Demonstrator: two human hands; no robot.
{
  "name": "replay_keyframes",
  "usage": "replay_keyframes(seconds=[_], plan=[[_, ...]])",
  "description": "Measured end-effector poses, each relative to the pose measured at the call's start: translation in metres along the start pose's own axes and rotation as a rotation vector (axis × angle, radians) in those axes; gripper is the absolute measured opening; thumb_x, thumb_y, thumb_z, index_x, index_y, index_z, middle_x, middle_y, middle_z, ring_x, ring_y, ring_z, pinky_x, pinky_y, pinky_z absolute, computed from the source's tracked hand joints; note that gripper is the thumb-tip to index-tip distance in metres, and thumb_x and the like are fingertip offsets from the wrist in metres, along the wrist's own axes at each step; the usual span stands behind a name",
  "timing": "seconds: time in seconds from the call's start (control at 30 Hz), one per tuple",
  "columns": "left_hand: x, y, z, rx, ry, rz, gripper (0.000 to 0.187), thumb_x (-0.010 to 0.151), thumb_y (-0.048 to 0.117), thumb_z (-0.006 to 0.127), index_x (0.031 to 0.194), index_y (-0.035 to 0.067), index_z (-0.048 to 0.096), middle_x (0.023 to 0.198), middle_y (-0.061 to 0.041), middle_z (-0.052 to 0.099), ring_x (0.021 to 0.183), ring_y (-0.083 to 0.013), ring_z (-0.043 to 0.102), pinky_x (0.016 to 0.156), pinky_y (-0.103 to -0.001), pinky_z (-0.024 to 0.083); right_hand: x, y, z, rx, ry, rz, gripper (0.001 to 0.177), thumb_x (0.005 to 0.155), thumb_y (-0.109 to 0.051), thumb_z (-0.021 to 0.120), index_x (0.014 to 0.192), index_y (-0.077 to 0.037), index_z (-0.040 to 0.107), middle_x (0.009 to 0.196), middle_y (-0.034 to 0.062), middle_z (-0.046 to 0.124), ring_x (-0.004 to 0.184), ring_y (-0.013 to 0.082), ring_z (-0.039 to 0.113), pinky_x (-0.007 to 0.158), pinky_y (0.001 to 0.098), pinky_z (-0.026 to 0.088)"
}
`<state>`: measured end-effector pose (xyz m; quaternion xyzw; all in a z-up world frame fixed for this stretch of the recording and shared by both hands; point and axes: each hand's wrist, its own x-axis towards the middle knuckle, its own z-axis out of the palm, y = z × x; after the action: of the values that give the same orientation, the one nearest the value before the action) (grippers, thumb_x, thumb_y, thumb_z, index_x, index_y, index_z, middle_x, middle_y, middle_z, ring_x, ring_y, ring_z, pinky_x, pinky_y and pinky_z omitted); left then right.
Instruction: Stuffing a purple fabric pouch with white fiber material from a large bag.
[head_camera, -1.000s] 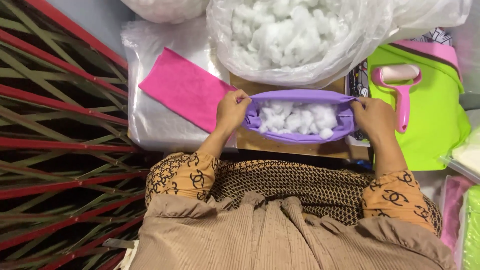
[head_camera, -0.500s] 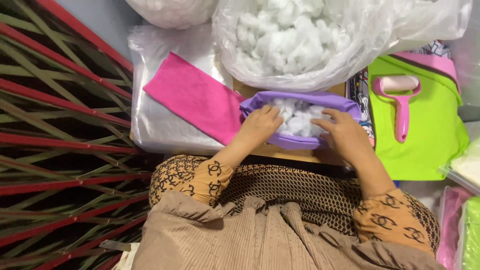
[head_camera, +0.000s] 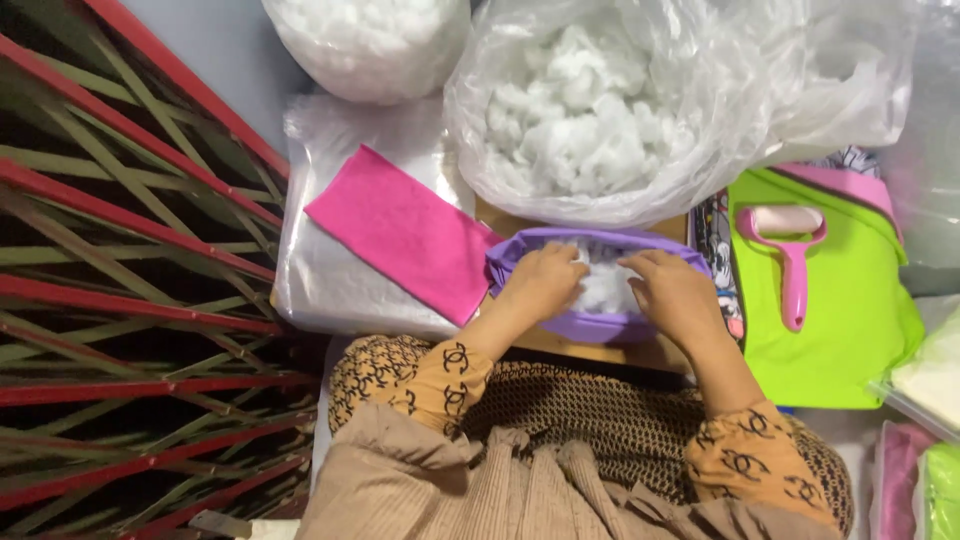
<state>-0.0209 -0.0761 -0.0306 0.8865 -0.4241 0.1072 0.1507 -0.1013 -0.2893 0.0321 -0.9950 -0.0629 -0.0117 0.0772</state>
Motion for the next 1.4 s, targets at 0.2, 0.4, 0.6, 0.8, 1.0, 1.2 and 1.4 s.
replay_keyframes(seconds=[0.2,0.4,0.6,0.8,1.0,1.2,1.4], plan=[[0.053,-0.017,-0.08,-0.096,0.246,-0.28,0.042,0.084,0.025,0.076,0.124,0.015,0.067,0.121,-0.015,0.062,0.113,-0.0356,0.065,0.086,-0.043,0.06,0.048,-0.015,-0.057,0.036,0.243,0.046,0.038,0.093,-0.03,0.07,0.132,-0.03,0.069,0.127,0.009,0.068,0.115,0.0333,0.069,0.094,0.0454,0.057],[0.109,-0.056,-0.053,-0.115,0.069,-0.459,0.073,0.083,0.021,0.081,0.149,0.019,0.052,0.149,-0.028,0.042,0.129,-0.0506,0.053,0.096,-0.056,0.058,0.151,-0.02,-0.039,0.078,0.229,0.107,0.071,0.086,-0.025,0.08,0.152,-0.018,0.053,0.15,0.033,0.042,0.126,0.0557,0.056,0.103,0.0622,0.05],[0.129,-0.104,0.045,-0.027,0.007,-0.368,0.033,0.08,0.004,0.075,0.113,0.006,0.073,0.114,-0.023,0.058,0.108,-0.0479,0.062,0.075,-0.052,0.062,0.207,0.012,0.031,0.098,0.094,0.101,0.034,0.089,-0.012,0.07,0.122,-0.02,0.073,0.12,0.0162,0.067,0.11,0.0386,0.071,0.09,0.0506,0.059],[0.135,-0.108,0.04,0.023,-0.008,-0.431,0.04,0.074,0.01,0.083,0.112,0.006,0.075,0.12,-0.022,0.062,0.125,-0.0492,0.048,0.098,-0.056,0.043,0.205,0.024,0.029,-0.051,0.09,0.193,0.057,0.081,-0.021,0.082,0.135,-0.025,0.065,0.131,0.018,0.06,0.109,0.0442,0.068,0.087,0.0552,0.059],[0.17,-0.11,-0.012,-0.347,-0.253,-0.842,0.037,0.094,0.014,0.062,0.129,0.002,0.068,0.135,-0.028,0.059,0.13,-0.0487,0.049,0.099,-0.059,0.051,0.231,0.041,0.079,-0.303,0.256,0.142,0.015,0.092,-0.008,0.066,0.105,-0.008,0.074,0.111,0.0199,0.069,0.081,0.0342,0.076,0.067,0.0404,0.064],[0.21,-0.182,0.092,-0.508,-0.208,-1.025,0.045,0.096,0.019,0.041,0.12,-0.007,0.069,0.123,-0.027,0.068,0.122,-0.0429,0.063,0.099,-0.058,0.053,0.307,0.09,0.097,-0.037,-0.069,0.414,0.029,0.102,-0.017,0.05,0.112,-0.002,0.073,0.111,0.0254,0.072,0.108,0.0439,0.071,0.092,0.0568,0.054],[0.217,-0.19,0.047,-0.572,-0.285,-1.135,0.064,0.092,0.04,0.048,0.136,-0.004,0.059,0.141,-0.022,0.059,0.137,-0.0365,0.053,0.11,-0.051,0.046,0.322,0.095,0.082,-0.259,-0.082,0.153,0.017,0.091,-0.01,0.064,0.097,-0.003,0.078,0.091,0.0201,0.076,0.085,0.0388,0.078,0.071,0.051,0.061]])
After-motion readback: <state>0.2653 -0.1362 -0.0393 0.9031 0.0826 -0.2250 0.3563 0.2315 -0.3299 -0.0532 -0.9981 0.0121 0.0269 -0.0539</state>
